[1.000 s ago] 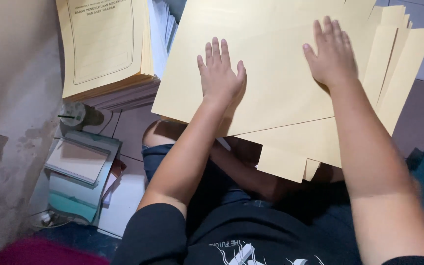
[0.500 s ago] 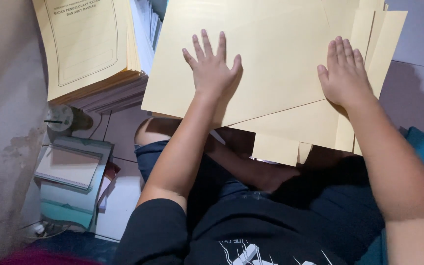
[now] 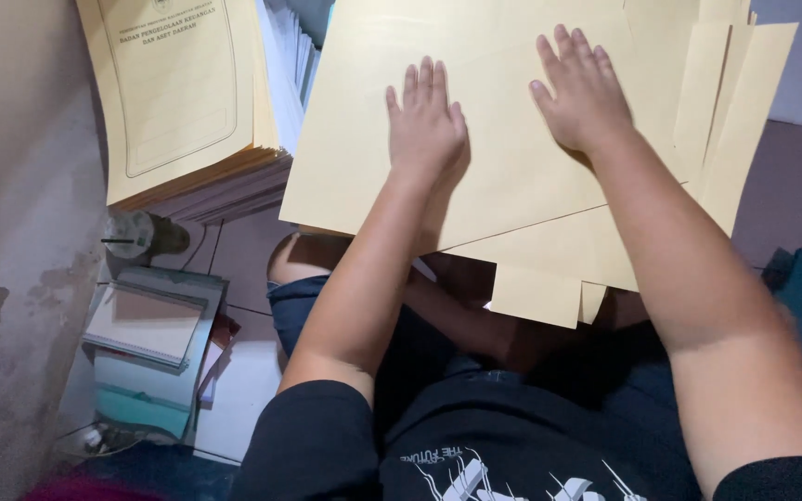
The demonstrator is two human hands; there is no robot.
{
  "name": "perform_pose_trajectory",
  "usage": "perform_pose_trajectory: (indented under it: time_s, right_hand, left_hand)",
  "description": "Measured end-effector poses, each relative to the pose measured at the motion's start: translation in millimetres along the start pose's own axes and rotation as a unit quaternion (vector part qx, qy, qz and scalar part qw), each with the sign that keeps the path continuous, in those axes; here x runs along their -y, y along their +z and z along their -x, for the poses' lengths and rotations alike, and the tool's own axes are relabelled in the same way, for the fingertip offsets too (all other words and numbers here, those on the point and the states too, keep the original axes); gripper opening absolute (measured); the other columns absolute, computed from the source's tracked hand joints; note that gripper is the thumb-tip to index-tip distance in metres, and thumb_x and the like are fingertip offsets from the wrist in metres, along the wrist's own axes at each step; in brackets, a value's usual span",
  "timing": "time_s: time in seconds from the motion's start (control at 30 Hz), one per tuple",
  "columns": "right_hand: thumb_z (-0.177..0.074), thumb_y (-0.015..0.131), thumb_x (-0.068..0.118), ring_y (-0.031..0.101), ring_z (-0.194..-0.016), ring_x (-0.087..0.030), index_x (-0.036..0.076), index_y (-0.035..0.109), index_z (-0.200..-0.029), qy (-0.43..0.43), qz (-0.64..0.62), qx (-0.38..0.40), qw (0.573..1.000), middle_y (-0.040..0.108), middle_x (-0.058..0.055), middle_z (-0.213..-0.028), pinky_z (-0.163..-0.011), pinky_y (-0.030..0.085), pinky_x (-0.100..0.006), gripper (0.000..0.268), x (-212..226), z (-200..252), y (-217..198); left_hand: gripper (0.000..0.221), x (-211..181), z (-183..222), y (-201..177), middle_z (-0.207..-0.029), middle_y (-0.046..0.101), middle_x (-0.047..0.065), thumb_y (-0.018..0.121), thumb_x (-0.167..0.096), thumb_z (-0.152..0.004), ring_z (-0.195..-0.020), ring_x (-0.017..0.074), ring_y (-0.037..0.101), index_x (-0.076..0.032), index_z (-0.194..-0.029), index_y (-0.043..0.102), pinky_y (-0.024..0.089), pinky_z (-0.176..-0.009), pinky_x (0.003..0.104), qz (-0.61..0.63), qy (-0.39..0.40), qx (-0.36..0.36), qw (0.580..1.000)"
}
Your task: Sorting and aligning a large stack of yellow paper folders by flipping them over one by one from one pile to another.
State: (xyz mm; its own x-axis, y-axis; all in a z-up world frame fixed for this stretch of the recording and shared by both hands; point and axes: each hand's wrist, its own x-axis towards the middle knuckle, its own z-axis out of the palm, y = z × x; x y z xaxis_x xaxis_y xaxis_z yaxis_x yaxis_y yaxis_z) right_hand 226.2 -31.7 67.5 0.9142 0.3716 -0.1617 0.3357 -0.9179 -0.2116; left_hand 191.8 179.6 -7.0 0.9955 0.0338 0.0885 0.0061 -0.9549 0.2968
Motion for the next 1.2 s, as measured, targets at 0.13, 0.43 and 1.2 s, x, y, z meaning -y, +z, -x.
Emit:
perform_pose_trajectory:
  time_s: [0.13,0.43,1.2]
  right_hand:
    - [-0.109,0.027,0.037,0.005,-0.159,-0.029,0.001,0.011,-0.165,0.046,0.006,-0.038,0.998,0.006,-0.017,-0.172,-0.128,0.007,-0.045,0.068,-49.6,30.8,-3.5]
    - [-0.108,0.021,0.037,0.0,-0.16,-0.029,-0.004,0.006,-0.163,0.101,0.03,-0.032,0.994,0.002,-0.018,-0.173,-0.129,0.0,-0.044,0.071,-78.5,102.2,9.6]
    - [-0.106,0.031,0.042,0.0,-0.157,-0.037,0.014,0.022,-0.166,-0.04,-0.015,-0.031,0.999,0.007,-0.022,-0.171,-0.125,0.0,-0.052,0.067,42.3,-32.7,13.6]
  left_hand:
    - [0.067,7.8,6.5,-16.7,-0.172,0.016,0.011,0.03,-0.039,-0.107,-0.159,0.0262,0.013,-0.004,-0.163,0.02,0.009,-0.127,0.055,-0.035,-0.039,0.003,0.999]
    - [0.068,-35.1,76.6,-44.2,-0.169,0.012,0.025,0.032,-0.051,-0.104,-0.155,0.0461,0.004,-0.019,-0.163,0.027,0.003,-0.119,0.071,0.017,0.113,0.07,0.991]
    - [0.061,-23.1,-19.8,-24.6,-0.172,0.012,0.014,0.026,-0.045,-0.105,-0.158,0.036,0.006,-0.029,-0.164,0.022,0.005,-0.12,0.072,-0.026,0.038,0.073,0.996]
